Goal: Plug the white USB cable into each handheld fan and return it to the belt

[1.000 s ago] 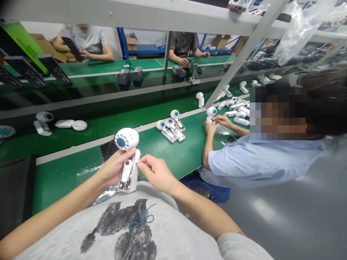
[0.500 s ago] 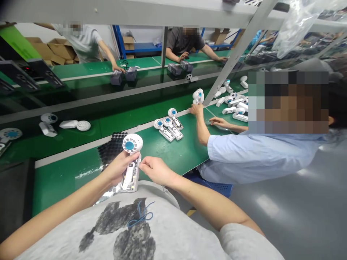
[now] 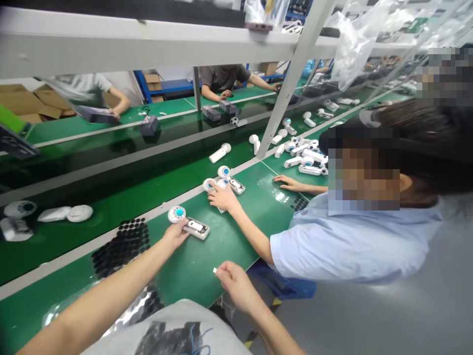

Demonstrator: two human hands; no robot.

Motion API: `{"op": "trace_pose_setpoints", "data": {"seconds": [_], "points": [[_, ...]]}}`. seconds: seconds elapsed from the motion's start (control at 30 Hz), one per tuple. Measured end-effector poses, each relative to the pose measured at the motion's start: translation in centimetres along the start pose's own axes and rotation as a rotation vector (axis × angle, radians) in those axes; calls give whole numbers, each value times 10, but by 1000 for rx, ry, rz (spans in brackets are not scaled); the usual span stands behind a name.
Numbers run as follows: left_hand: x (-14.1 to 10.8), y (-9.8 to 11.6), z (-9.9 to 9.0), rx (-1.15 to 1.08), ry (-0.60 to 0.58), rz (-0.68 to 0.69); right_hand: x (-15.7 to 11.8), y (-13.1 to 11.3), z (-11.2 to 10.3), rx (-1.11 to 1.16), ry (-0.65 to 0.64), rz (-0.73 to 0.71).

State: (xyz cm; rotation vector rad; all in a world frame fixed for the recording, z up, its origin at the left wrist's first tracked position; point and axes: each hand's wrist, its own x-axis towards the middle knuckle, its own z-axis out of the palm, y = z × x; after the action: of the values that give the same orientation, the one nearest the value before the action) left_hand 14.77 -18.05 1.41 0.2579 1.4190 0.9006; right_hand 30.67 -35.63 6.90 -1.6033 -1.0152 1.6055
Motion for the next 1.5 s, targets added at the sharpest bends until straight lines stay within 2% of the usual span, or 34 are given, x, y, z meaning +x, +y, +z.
{"op": "trace_pose_setpoints", "data": {"seconds": [0.17, 0.27, 0.33, 0.4, 0.47, 0.53, 0.6, 0.67, 0.77, 0.83, 0.9, 0.93, 1.0, 1.07, 1.1, 1.17, 1.23, 1.3, 1.37, 1.43, 1.5], "points": [[35, -3, 84, 111, -87, 23, 7, 16, -18, 46, 70, 40], [56, -1, 134, 228, -163, 82, 13, 23, -24, 98, 98, 67], [66, -1, 163, 321, -183, 145, 19, 19, -29, 70, 91, 92], [72, 1, 179, 405, -159, 228, 28, 5, -43, -21, 66, 101], [76, 7, 178, 464, -108, 323, 46, -21, -65, -104, 28, 83], [79, 22, 156, 493, -57, 426, 78, -55, -89, -153, -28, 53], [83, 50, 112, 508, 4, 538, 122, -93, -110, -196, -85, 19], [84, 89, 47, 516, 135, 641, 167, -127, -123, -231, -123, -17], [86, 154, -66, 509, 502, 688, 212, -157, -131, -289, -134, -49], [92, 189, -131, 488, 749, 599, 221, -162, -131, -321, -132, -62], [102, 208, -175, 491, 905, 476, 219, -161, -128, -351, -121, -75], [109, 212, -188, 509, 954, 427, 218, -160, -126, -367, -110, -84], [121, 214, -201, 586, 1007, 387, 216, -159, -126, -396, -79, -100], [131, 212, -206, 717, 984, 430, 219, -162, -132, -423, -18, -133], [134, 213, -208, 804, 925, 474, 222, -164, -136, -437, 16, -152], [138, 217, -217, 1003, 697, 571, 230, -169, -146, -451, 132, -212], [140, 224, -232, 1193, 401, 639, 235, -174, -152, -456, 266, -278], [141, 229, -247, 1340, 165, 669, 233, -180, -148, -448, 359, -319], [140, 227, -257, 1439, 53, 691, 218, -180, -132, -418, 369, -311], [139, 220, -261, 1499, 37, 713, 189, -169, -101, -363, 340, -259], [139, 211, -259, 1528, 49, 735, 148, -145, -64, -321, 276, -167]]}}
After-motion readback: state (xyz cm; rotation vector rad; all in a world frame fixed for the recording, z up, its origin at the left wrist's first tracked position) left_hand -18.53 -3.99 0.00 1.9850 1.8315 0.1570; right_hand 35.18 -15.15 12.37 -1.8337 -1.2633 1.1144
